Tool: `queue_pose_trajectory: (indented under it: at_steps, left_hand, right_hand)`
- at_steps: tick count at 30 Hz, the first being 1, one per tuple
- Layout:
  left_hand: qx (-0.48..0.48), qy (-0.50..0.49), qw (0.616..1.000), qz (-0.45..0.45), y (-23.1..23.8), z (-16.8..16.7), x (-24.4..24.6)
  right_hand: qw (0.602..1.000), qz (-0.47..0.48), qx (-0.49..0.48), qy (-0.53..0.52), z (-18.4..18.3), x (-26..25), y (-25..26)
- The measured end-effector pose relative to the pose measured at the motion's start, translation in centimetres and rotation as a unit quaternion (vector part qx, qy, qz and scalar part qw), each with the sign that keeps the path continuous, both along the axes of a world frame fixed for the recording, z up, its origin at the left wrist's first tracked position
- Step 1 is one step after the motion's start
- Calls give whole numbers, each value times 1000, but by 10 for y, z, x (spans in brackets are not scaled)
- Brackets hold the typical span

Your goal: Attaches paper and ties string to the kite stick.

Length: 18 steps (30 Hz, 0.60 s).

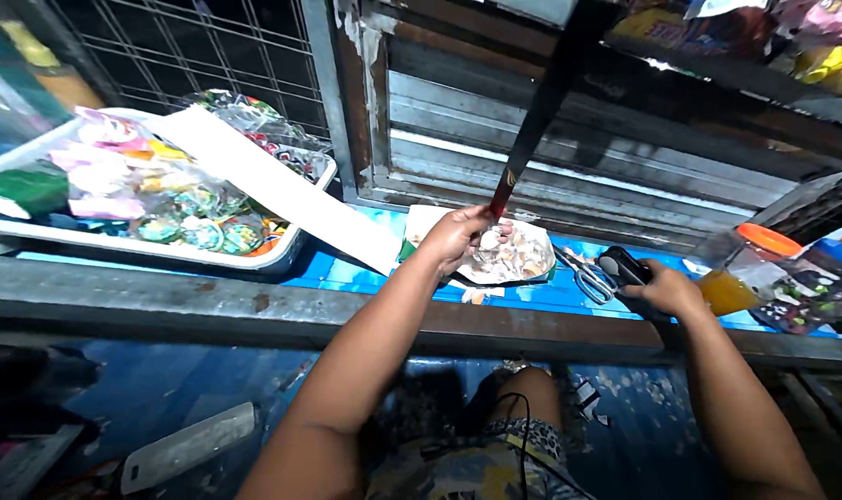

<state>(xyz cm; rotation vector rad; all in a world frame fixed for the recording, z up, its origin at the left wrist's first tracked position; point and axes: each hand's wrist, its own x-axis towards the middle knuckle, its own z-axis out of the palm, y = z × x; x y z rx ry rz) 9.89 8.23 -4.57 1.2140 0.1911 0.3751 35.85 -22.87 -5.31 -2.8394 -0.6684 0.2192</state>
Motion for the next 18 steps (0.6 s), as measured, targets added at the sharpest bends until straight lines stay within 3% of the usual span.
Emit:
queue_pose_trajectory:
  at_steps: [6,9,11,13,15,16,18]
  left_hand:
    - [-37,16,999,23,-3,2,1]
    - [-25,23,999,43,-2,0,2]
    - [-9,34,998,50,-2,1,2]
    - [-7,37,998,57,-3,4,1]
    - [-12,34,998,56,-2,5,0]
    - [-13,32,998,55,-1,4,1]
    - [0,29,998,55,1,3,2]
  right_hand:
    - [999,30,10,18,-3,9,-9]
    - [996,73,-12,-49,15,-6,-2]
    - [974,167,79,-129,29,-35,5]
    - [892,329,251,-183,43,-81,12]
    - [763,476,406,-162,59,-141,14]
    - [717,510,454,-140,70,-175,9]
    - [693,511,509,-20,100,-238,-2]
